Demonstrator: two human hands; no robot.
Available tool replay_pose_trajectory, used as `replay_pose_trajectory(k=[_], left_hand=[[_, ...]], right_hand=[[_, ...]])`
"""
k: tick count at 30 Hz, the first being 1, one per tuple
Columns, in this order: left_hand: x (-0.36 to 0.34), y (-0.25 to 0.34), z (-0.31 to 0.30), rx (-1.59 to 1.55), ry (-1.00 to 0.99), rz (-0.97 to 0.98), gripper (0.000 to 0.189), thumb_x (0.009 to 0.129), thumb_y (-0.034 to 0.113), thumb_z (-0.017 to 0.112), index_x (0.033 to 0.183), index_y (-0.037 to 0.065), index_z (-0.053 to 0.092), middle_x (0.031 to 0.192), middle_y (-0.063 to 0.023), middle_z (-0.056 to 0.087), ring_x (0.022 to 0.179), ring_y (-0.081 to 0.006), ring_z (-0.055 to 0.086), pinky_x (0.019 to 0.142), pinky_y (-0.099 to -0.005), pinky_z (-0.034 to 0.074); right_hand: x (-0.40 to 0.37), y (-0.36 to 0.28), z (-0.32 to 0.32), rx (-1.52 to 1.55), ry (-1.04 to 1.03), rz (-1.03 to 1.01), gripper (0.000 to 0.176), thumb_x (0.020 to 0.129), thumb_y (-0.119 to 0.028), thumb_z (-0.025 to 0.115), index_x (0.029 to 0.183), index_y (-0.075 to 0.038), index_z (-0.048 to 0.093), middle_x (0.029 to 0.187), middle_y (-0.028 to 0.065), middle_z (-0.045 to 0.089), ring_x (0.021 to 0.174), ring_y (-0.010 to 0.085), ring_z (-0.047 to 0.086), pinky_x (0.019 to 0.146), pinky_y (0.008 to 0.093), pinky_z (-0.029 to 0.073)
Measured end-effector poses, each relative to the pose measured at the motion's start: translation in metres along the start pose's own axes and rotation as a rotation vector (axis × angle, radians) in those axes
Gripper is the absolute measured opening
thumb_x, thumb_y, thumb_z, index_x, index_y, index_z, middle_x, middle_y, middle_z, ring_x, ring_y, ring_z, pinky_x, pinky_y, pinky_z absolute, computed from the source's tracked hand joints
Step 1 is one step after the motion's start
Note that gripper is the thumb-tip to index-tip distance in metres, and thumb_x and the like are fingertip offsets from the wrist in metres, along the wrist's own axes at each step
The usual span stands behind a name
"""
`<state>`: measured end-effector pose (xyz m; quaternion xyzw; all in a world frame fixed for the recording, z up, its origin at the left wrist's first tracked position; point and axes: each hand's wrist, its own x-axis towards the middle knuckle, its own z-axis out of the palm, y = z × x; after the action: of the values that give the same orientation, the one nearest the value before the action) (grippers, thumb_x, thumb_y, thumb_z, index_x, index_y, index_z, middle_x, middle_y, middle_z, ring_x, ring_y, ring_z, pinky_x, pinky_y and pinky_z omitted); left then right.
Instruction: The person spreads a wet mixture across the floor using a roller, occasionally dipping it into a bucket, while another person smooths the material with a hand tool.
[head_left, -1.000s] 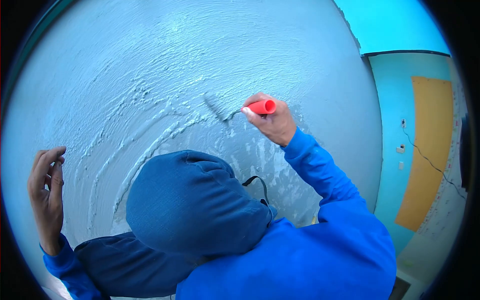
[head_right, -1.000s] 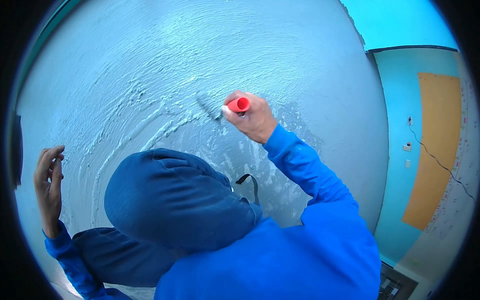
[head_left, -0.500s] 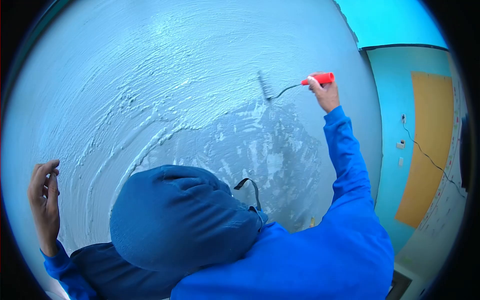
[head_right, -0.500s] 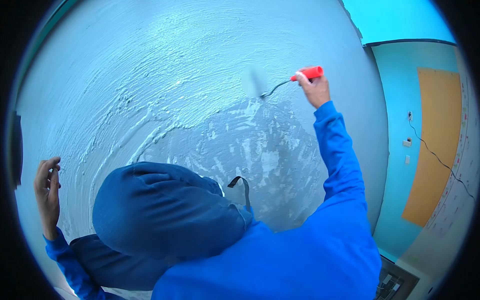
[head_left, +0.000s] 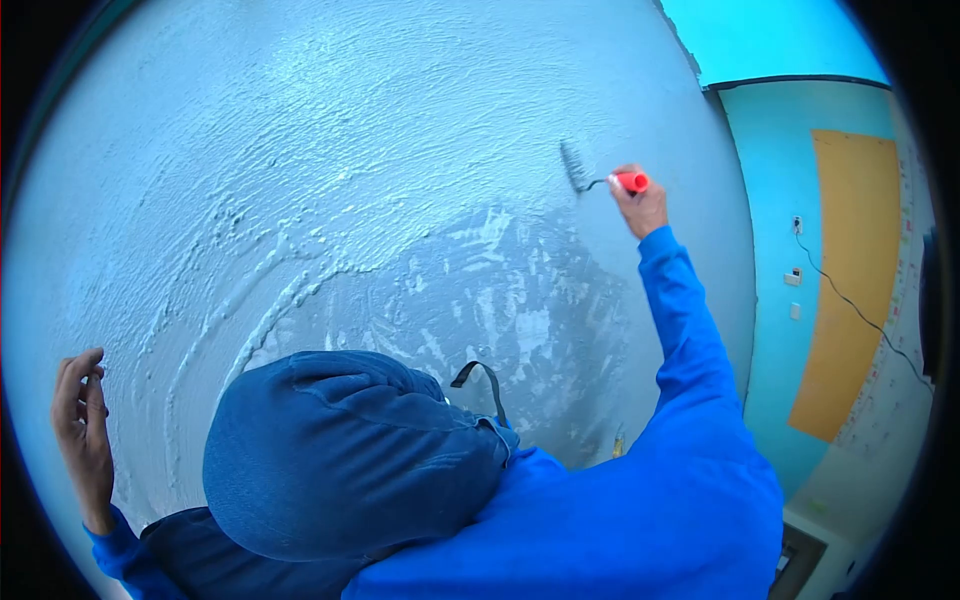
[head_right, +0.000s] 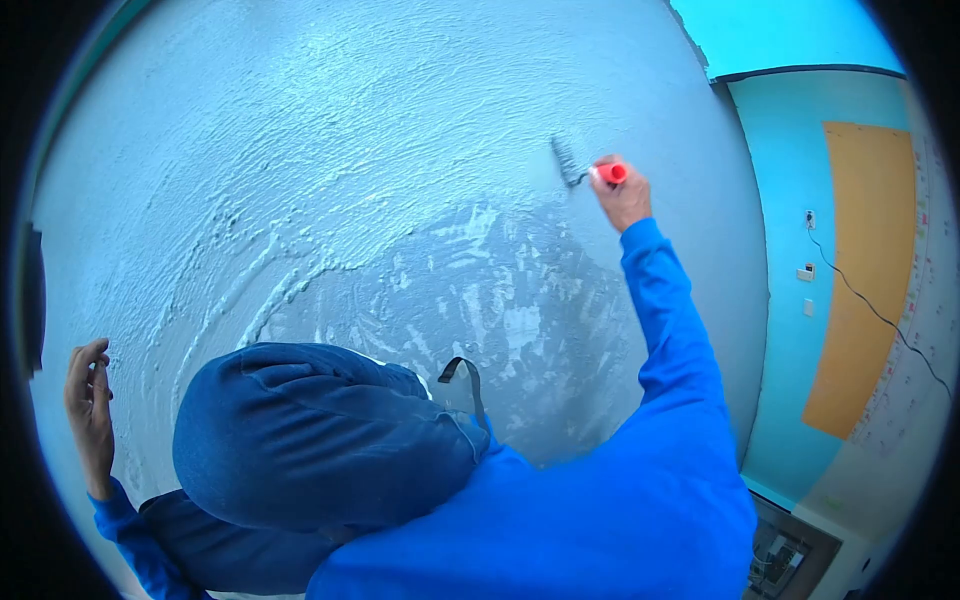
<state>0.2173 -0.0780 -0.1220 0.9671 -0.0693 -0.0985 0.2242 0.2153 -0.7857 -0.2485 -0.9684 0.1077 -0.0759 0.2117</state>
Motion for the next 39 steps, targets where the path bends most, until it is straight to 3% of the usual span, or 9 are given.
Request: replay_pose_trajectory(k=[7,13,16,21,24,30,36,39], left_hand=[[-0.002,-0.009,-0.005,-0.011,0.001,0.079,0.021,0.094,0.007,0.048,0.111,0.006,0.061,0.097,-0.004,0.057,0.084,-0.0113,0.053,0.057,-0.022,0.032],[-0.016,-0.011,-0.012,-0.057,0.036,0.081,0.021,0.093,0.005,0.047,0.109,0.006,0.06,0.097,-0.0047,0.056,0.085,-0.013,0.053,0.058,-0.022,0.035],[-0.021,-0.017,-0.012,-0.048,0.074,0.098,0.022,0.093,0.004,0.047,0.11,0.006,0.06,0.096,-0.0047,0.056,0.084,-0.0122,0.053,0.058,-0.0219,0.035],[-0.015,-0.015,-0.014,-0.028,0.001,0.089,0.022,0.092,0.002,0.046,0.111,0.005,0.059,0.095,-0.0043,0.055,0.082,-0.0108,0.051,0.057,-0.0221,0.036],[-0.008,-0.009,-0.004,-0.111,0.03,0.09,0.023,0.092,0.001,0.046,0.111,0.004,0.059,0.094,-0.0041,0.054,0.08,-0.0101,0.05,0.057,-0.0212,0.036],[0.007,-0.012,0.003,-0.138,-0.031,-0.016,0.024,0.092,0.001,0.046,0.112,0.004,0.059,0.095,-0.0032,0.053,0.08,-0.0079,0.048,0.057,-0.0202,0.036],[0.01,-0.012,0.014,-0.145,0.013,-0.097,0.022,0.092,0.002,0.047,0.11,0.005,0.06,0.094,-0.0019,0.054,0.076,-0.0074,0.048,0.057,-0.02,0.037],[0.009,-0.016,0.016,-0.066,0.029,-0.105,0.02,0.093,0.005,0.05,0.11,0.006,0.06,0.095,-0.0012,0.055,0.075,-0.0074,0.048,0.056,-0.0201,0.036]], right_hand=[[-0.083,-0.154,0.029,0.174,-0.085,-0.082,0.01,0.077,-0.012,0.067,0.084,-0.007,0.062,0.077,0.0094,0.062,0.072,0.0245,0.061,0.064,0.0327,0.048],[-0.103,-0.24,0.047,0.36,-0.279,-0.136,0.009,0.08,-0.014,0.066,0.085,-0.006,0.062,0.075,0.0084,0.061,0.068,0.0213,0.059,0.062,0.0314,0.048],[-0.101,-0.249,0.05,0.454,-0.352,-0.04,0.01,0.082,-0.016,0.065,0.086,-0.006,0.063,0.075,0.0065,0.063,0.068,0.016,0.06,0.063,0.0301,0.048],[-0.074,-0.198,0.049,0.442,-0.289,0.012,0.014,0.083,-0.017,0.066,0.089,-0.005,0.064,0.078,0.0046,0.065,0.072,0.0109,0.059,0.065,0.0268,0.048],[-0.042,-0.141,0.032,0.497,-0.21,0.074,0.017,0.083,-0.018,0.066,0.09,-0.002,0.064,0.08,0.0044,0.065,0.073,0.0103,0.058,0.066,0.0259,0.048],[0.036,-0.02,-0.008,0.282,-0.047,0.08,0.018,0.083,-0.018,0.066,0.089,-0.002,0.063,0.079,0.0043,0.065,0.073,0.0098,0.058,0.066,0.0261,0.047],[0.1,0.058,-0.026,-0.069,0.025,0.01,0.02,0.082,-0.025,0.065,0.089,-0.006,0.064,0.077,0.0074,0.066,0.073,0.0169,0.063,0.069,0.0311,0.049],[0.121,0.097,-0.024,-0.145,0.085,0.08,0.023,0.08,-0.029,0.067,0.09,-0.009,0.065,0.079,0.0122,0.066,0.074,0.0238,0.064,0.07,0.0347,0.05]])
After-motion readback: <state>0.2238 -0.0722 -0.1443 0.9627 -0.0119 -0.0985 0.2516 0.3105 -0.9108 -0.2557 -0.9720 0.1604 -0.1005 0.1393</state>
